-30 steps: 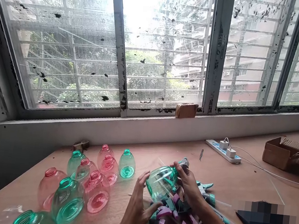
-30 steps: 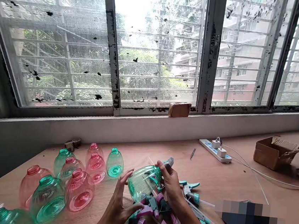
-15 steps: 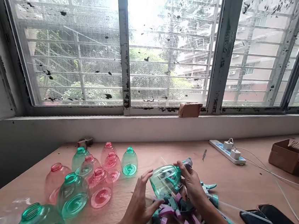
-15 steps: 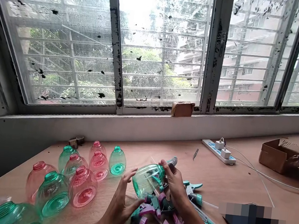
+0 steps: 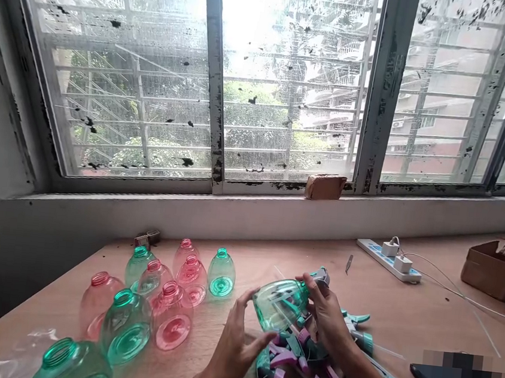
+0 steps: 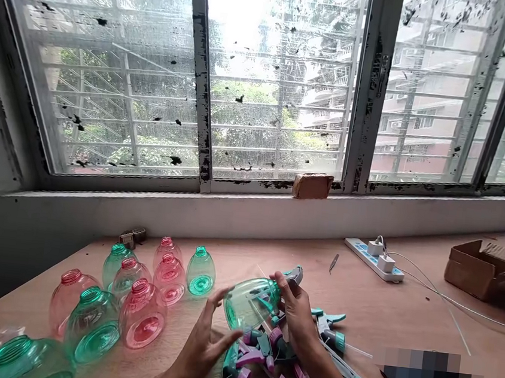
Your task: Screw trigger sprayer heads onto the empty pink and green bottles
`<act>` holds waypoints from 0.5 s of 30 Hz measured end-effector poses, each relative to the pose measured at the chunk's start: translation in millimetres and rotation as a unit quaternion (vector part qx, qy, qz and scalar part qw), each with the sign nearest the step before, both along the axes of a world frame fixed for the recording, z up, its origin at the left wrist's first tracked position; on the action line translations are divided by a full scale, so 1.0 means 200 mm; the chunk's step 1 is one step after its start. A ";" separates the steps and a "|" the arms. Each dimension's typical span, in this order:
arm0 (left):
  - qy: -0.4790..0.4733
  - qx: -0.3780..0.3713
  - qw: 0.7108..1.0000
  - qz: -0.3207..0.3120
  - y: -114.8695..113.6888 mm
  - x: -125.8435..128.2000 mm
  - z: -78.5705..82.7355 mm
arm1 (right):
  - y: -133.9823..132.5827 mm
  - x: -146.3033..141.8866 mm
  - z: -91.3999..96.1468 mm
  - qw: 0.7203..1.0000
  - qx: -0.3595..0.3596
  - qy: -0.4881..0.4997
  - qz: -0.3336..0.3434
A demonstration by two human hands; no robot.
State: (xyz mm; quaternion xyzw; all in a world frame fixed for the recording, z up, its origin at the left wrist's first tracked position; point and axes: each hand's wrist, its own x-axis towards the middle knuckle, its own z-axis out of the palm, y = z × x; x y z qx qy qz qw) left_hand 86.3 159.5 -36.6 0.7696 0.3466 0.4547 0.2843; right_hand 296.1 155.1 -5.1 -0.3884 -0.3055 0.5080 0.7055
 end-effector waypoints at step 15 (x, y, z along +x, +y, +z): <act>-0.016 -0.035 0.999 -0.023 -0.02 0.00 0.00 | -0.03 0.00 0.03 1.000 -0.006 -0.020 0.004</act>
